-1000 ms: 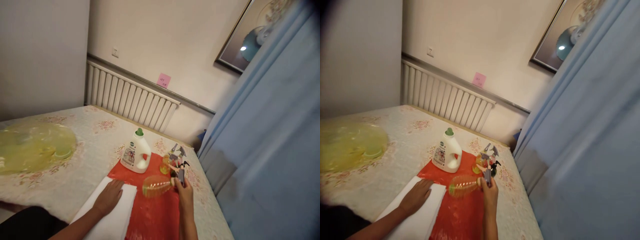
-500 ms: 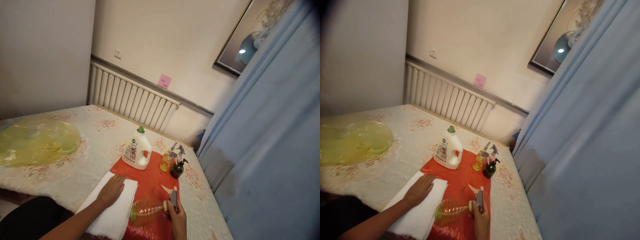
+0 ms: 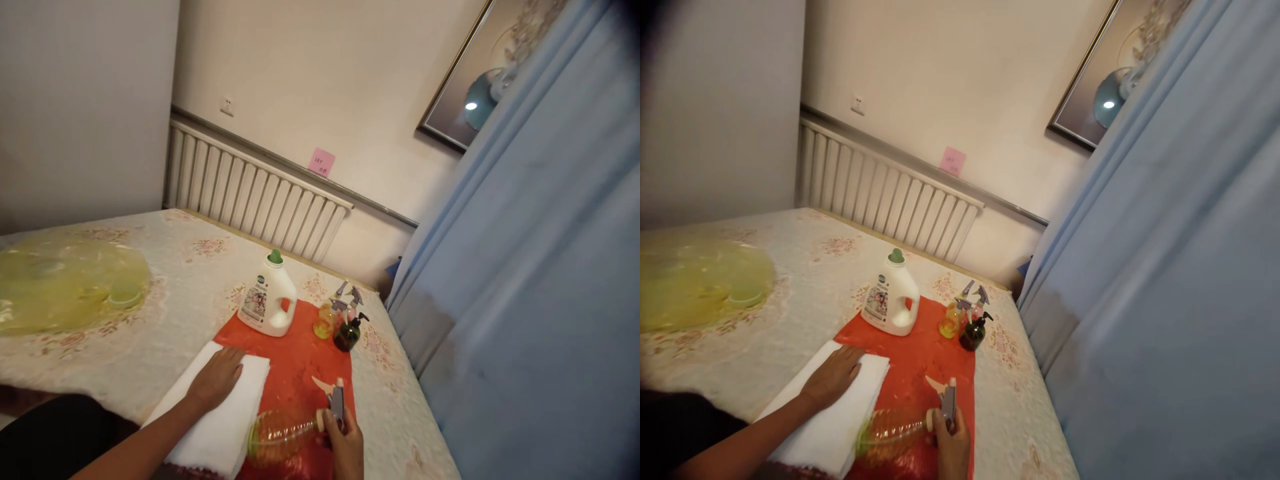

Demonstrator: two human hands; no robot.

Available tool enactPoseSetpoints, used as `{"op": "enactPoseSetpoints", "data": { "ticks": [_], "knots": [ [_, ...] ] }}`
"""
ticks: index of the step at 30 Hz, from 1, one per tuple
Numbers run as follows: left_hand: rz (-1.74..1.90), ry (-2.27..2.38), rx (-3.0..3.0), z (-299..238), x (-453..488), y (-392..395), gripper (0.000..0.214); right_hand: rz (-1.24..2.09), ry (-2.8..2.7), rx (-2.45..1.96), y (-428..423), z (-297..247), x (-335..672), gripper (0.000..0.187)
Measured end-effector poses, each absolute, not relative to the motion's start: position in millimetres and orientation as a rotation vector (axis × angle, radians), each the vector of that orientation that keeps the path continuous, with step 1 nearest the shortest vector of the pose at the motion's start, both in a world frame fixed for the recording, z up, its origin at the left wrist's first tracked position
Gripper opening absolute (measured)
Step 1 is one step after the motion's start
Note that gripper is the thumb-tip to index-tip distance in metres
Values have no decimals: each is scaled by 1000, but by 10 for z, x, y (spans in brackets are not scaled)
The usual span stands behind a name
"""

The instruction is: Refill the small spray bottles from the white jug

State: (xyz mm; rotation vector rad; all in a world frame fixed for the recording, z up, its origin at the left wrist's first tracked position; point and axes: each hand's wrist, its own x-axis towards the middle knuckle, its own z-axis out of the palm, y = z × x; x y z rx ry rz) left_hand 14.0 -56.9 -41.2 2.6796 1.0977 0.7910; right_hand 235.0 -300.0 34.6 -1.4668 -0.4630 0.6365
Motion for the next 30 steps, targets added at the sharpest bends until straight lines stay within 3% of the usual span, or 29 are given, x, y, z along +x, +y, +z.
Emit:
{"op": "enactPoseSetpoints", "data": {
  "ticks": [5,18,30],
  "knots": [
    [806,1080,2694,-410,142,-565,36,642,-452,-1445,-3047,294,2362,73],
    [748,1096,2713,-408,149,-550,36,523,-479,-1501,-3061,166,2312,69],
    [762,1079,2683,-359,138,-573,35,611,-476,-1506,-3076,132,2352,68]
  ]
}}
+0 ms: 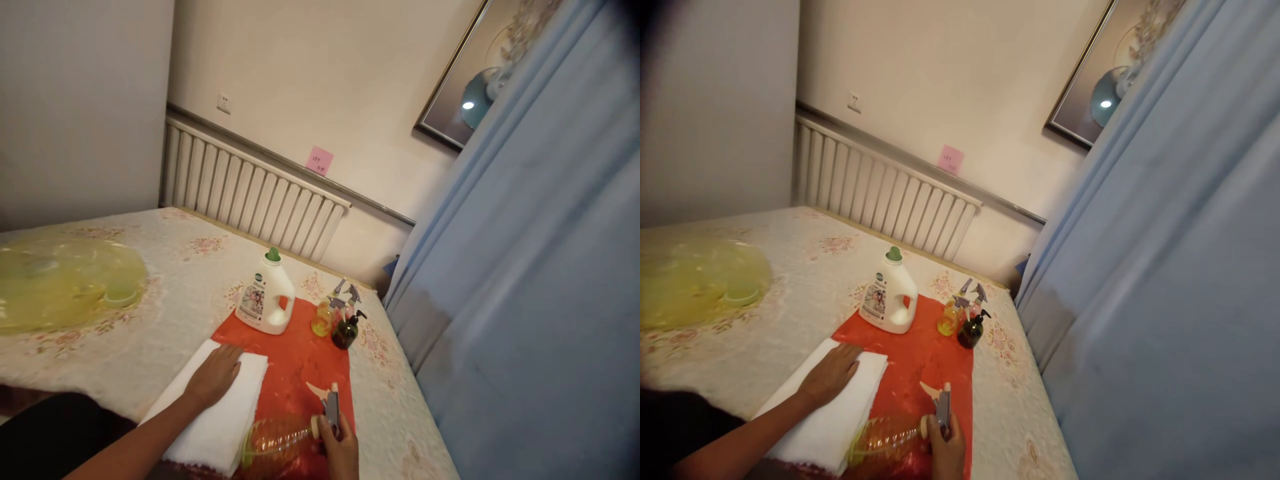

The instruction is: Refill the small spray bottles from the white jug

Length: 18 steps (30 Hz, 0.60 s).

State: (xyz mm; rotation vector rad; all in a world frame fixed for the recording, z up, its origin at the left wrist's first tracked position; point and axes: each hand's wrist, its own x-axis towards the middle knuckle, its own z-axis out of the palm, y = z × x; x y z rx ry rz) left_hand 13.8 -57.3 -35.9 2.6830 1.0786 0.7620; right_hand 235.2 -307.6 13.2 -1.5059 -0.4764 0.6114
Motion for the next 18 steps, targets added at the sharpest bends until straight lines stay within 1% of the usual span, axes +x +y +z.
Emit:
{"op": "enactPoseSetpoints", "data": {
  "ticks": [3,7,13,18],
  "knots": [
    [748,1086,2679,-360,137,-575,35,668,-481,-1499,-3083,163,2366,69],
    [747,1090,2669,-367,140,-575,35,675,-502,-1485,-3089,179,2346,66],
    [727,1096,2677,-345,142,-588,34,548,-496,-1493,-3066,62,2285,63],
    [740,1096,2675,-334,143,-598,35,533,-512,-1510,-3049,33,2268,63]
  ]
}}
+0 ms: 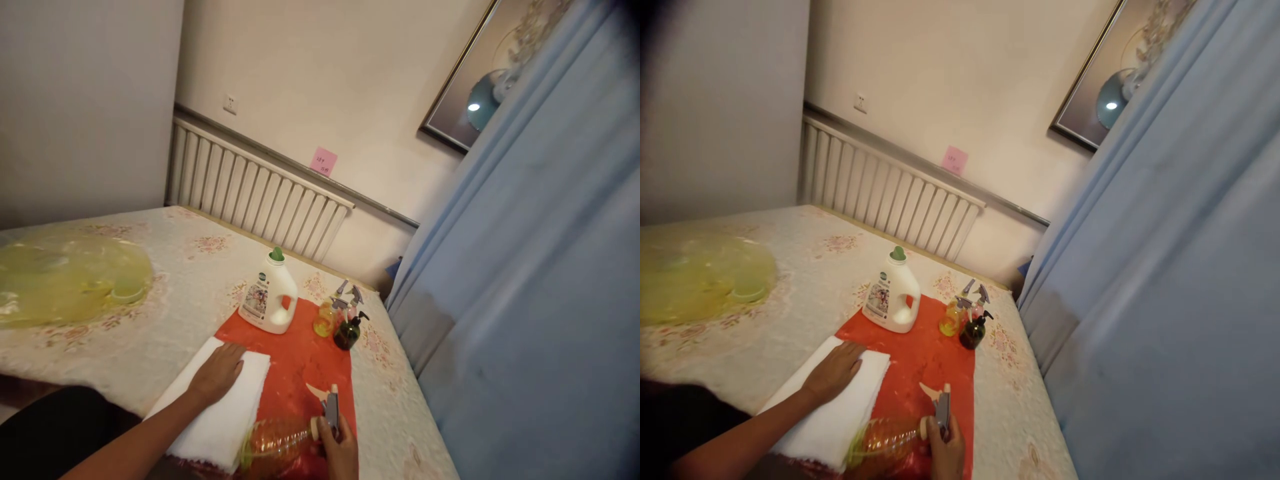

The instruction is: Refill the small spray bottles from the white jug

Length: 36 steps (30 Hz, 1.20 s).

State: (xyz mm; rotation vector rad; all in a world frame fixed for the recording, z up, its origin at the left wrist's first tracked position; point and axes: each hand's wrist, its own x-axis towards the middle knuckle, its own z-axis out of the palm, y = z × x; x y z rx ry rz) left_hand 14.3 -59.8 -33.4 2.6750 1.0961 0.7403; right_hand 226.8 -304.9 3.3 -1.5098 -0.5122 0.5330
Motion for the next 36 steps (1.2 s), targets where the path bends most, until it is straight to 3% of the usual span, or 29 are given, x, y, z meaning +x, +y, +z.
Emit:
{"op": "enactPoseSetpoints", "data": {
  "ticks": [14,20,25,28,31,36],
  "knots": [
    [590,1136,2540,-120,251,-595,35,608,-548,-1571,-3080,266,2291,61],
    [663,875,2364,176,394,-1141,46,588,-597,-1598,-3067,341,2216,55],
    [419,690,2290,335,398,-1803,95,561,-666,-1638,-3061,419,2162,52],
    [345,645,2330,326,397,-1993,110,554,-667,-1638,-3068,438,2142,49],
    [346,650,2360,290,406,-2064,106,554,-668,-1630,-3081,456,2120,49],
    [400,653,2359,353,379,-2135,72,554,-687,-1600,-3099,537,2065,45]
  ]
}}
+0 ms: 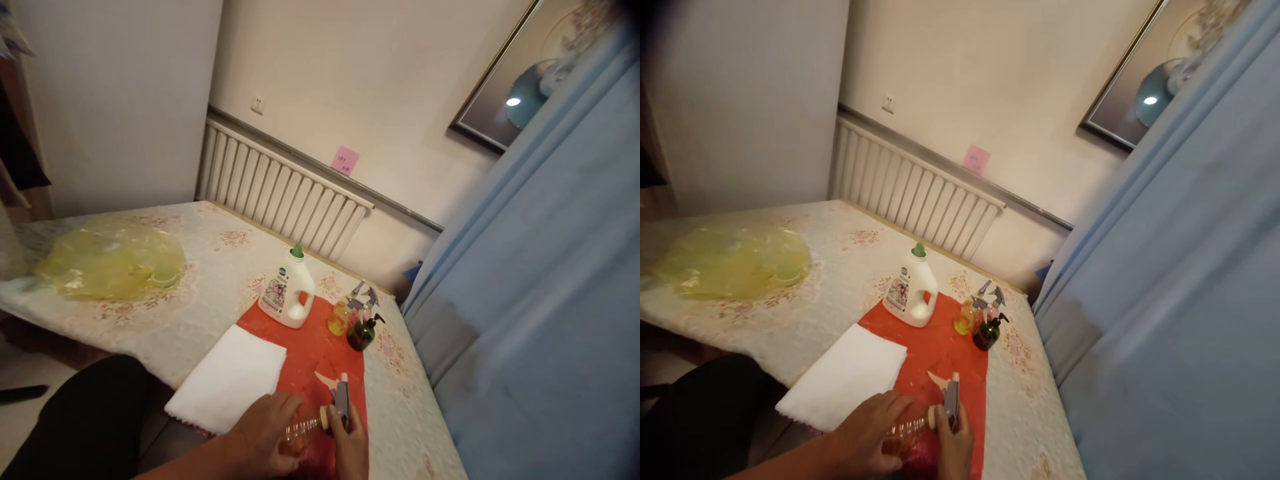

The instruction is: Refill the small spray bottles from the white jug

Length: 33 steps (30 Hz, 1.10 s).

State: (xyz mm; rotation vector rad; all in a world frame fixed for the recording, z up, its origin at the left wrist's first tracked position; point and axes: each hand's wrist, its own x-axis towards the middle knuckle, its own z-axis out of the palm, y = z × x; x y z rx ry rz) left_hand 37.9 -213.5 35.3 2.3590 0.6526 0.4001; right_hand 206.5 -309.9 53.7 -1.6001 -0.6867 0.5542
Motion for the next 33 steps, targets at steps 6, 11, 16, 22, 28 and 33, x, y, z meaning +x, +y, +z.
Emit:
{"op": "enactPoseSetpoints", "data": {
  "ticks": [6,11,16,22,28,33],
  "knots": [
    [310,626,2032,580,253,-2167,49,676,-718,-1495,-3136,648,2029,50],
    [170,473,1766,709,197,-2150,45,751,-722,-1424,-3166,668,2019,55],
    [137,494,1725,708,177,-2161,41,756,-723,-1455,-3163,665,2009,50],
    [143,493,1698,697,179,-2159,42,744,-755,-1503,-3171,684,2007,49],
    [161,424,1529,670,224,-2140,37,678,-769,-1578,-3158,670,2031,41],
    [172,408,1467,564,258,-2151,30,660,-776,-1631,-3135,649,2031,35]
  ]
}}
